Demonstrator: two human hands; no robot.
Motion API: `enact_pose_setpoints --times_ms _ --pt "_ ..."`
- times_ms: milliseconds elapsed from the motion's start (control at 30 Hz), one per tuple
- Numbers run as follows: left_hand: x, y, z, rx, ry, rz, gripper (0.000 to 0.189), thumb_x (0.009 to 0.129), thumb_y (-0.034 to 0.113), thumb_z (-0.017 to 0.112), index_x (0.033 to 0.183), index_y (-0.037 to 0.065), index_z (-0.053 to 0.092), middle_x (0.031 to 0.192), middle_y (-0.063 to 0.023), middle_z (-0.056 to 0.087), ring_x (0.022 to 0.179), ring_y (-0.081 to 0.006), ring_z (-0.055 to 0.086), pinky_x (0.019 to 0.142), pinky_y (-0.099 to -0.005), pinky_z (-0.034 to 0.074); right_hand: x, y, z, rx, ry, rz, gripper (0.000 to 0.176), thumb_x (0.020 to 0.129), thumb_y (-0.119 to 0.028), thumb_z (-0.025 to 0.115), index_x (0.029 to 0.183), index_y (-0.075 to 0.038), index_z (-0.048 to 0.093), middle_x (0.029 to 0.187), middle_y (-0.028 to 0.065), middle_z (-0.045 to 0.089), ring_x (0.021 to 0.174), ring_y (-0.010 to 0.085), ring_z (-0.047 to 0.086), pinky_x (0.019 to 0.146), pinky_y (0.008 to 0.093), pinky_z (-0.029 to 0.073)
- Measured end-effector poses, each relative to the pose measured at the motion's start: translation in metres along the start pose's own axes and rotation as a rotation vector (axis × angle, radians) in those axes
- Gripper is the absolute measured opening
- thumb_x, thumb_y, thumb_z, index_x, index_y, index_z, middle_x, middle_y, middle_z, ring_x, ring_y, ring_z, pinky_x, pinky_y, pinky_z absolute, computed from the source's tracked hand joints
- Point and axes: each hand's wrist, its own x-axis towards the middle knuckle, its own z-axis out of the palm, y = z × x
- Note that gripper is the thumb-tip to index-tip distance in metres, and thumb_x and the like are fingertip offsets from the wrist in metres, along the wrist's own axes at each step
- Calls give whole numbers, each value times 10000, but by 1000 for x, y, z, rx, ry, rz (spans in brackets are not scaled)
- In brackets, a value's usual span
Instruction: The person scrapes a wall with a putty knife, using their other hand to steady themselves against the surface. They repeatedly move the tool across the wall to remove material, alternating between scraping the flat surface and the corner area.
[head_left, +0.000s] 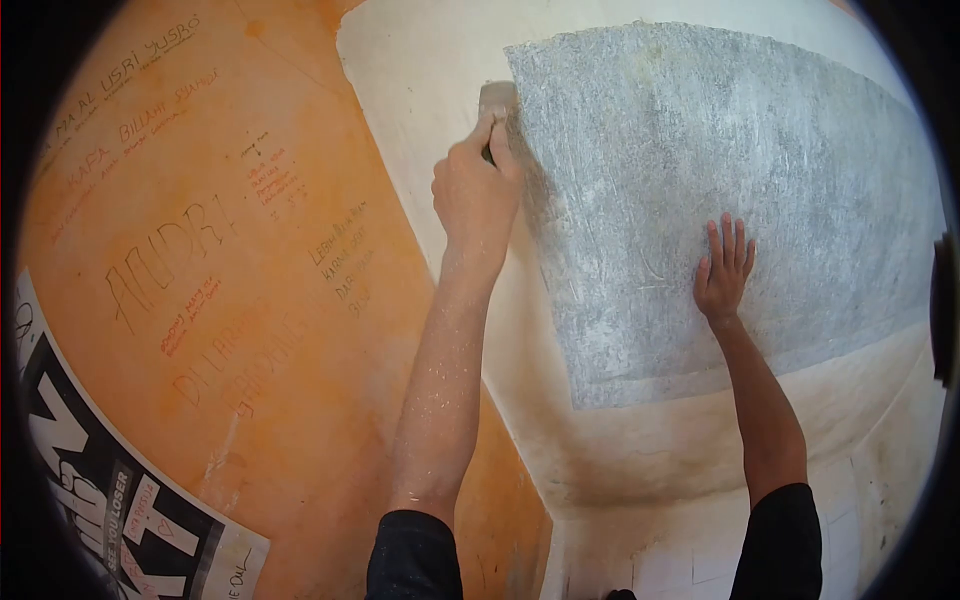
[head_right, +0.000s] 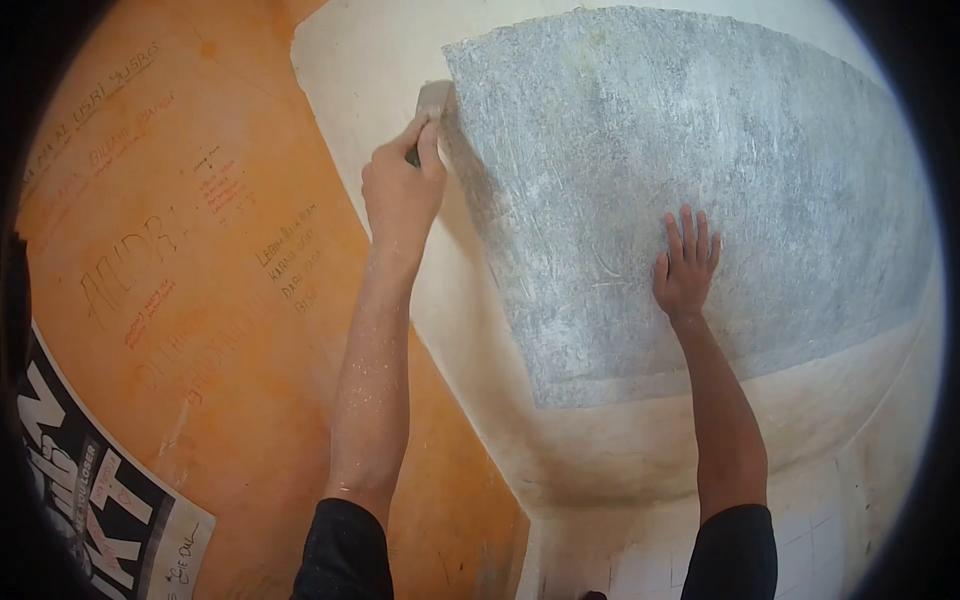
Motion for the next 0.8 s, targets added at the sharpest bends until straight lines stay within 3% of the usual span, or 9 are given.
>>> enact_pose_setpoints --times_ms 367,467,800 --pt "9 7 -4 -2 20 15 354 992 270 526 1246 94 700 907 -208 732 878 -391 702 794 -463 553 5 2 1 -7 27 -7 535 997 -273 380 1514 -144 432 1602 97 357 1494 341 276 1214 552 104" --pt "19 11 0 -30 -66 -72 351 993 263 529 1247 91 699 908 -194 736 860 -377 707 787 -458 555 5 2 0 0 24 -17 534 993 -269 385 1509 -141 438 1598 98 364 1494 341 278 1214 550 106" --pt "10 7 -3 13 39 10 337 990 265 534 1228 108 714 915 -193 736 896 -377 702 805 -465 554 -1 -1 -4 9 -1 -15 534 987 -270 403 1500 -129 451 1593 105 372 1494 337 280 1215 550 104"
